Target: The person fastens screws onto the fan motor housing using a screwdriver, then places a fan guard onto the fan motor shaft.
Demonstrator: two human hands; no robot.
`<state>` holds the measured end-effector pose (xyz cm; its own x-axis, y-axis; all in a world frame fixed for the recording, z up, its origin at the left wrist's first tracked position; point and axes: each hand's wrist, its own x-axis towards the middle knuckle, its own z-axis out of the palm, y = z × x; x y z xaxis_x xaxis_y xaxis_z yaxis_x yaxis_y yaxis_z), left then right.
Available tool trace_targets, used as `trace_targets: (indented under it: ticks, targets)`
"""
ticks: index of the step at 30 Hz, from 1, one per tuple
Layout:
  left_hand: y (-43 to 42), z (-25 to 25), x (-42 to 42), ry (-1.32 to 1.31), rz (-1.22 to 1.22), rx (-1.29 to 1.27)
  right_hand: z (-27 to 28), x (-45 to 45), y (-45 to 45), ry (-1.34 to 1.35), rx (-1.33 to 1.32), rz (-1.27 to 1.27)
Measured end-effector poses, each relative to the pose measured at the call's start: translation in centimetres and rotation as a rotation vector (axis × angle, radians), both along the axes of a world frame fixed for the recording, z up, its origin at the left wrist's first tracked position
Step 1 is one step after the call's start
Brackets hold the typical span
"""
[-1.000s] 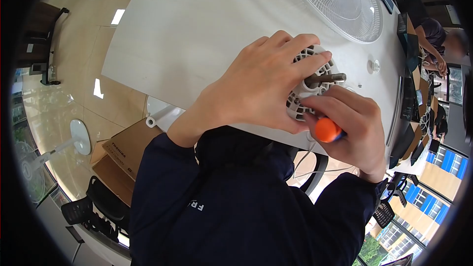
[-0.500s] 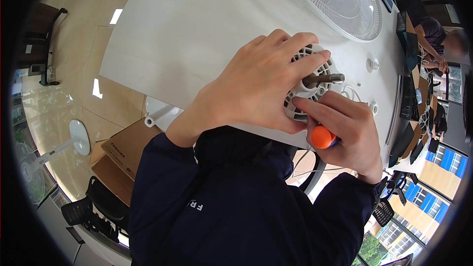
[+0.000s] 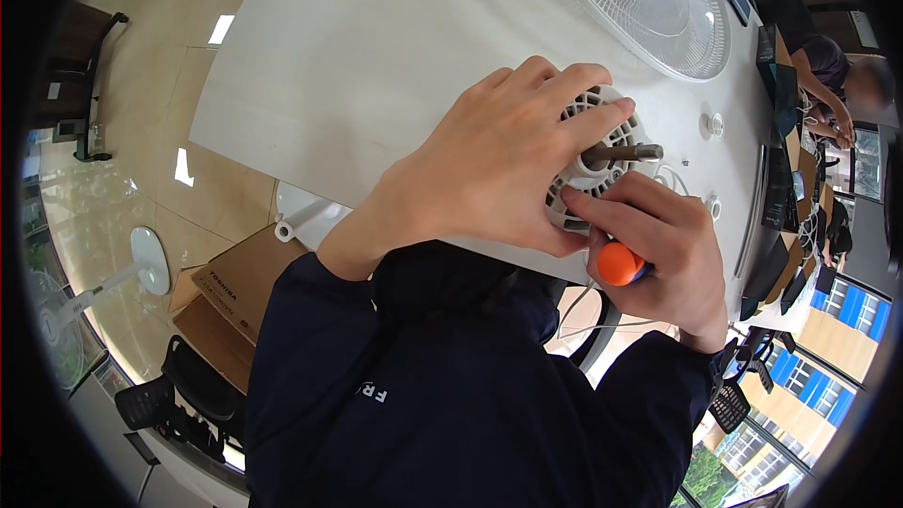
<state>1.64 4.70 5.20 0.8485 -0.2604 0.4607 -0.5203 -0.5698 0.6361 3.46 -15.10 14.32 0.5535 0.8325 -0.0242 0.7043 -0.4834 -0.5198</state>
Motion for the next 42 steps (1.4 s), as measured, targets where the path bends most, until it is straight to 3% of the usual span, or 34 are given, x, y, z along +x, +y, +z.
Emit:
trace_targets:
  ticks: [28,32,34,37,38,40,42]
  targets:
    - [0.7,0.2,0.3,0.043,-0.071,0.063,-0.1,1.0,-1.0,0.071,0.073,0.049]
    - [0.7,0.3,0.2,0.056,-0.065,0.06,3.0,1.1,-1.7,0.175,0.072,-0.054]
    - [0.6,0.1,0.3,0.05,-0.055,0.057,4.4,0.8,-4.0,0.173,0.278,-0.033]
    - [0.5,0.1,0.4,0.059,-0.049,0.062,6.9,1.5,-6.9,-0.267,0.255,0.035]
    - [0.4,0.1,0.5,0.074,-0.053,0.071,9.6,4.2,-8.1,-0.245,0.115,0.294]
    - [0.4,0.0,0.6,0.067,-0.05,0.072,6.3,2.6,-8.7,0.155,0.617,0.095]
    - [0.4,-0.1,0.5,0.061,-0.044,0.078,4.6,2.5,-6.7,0.054,0.663,0.078]
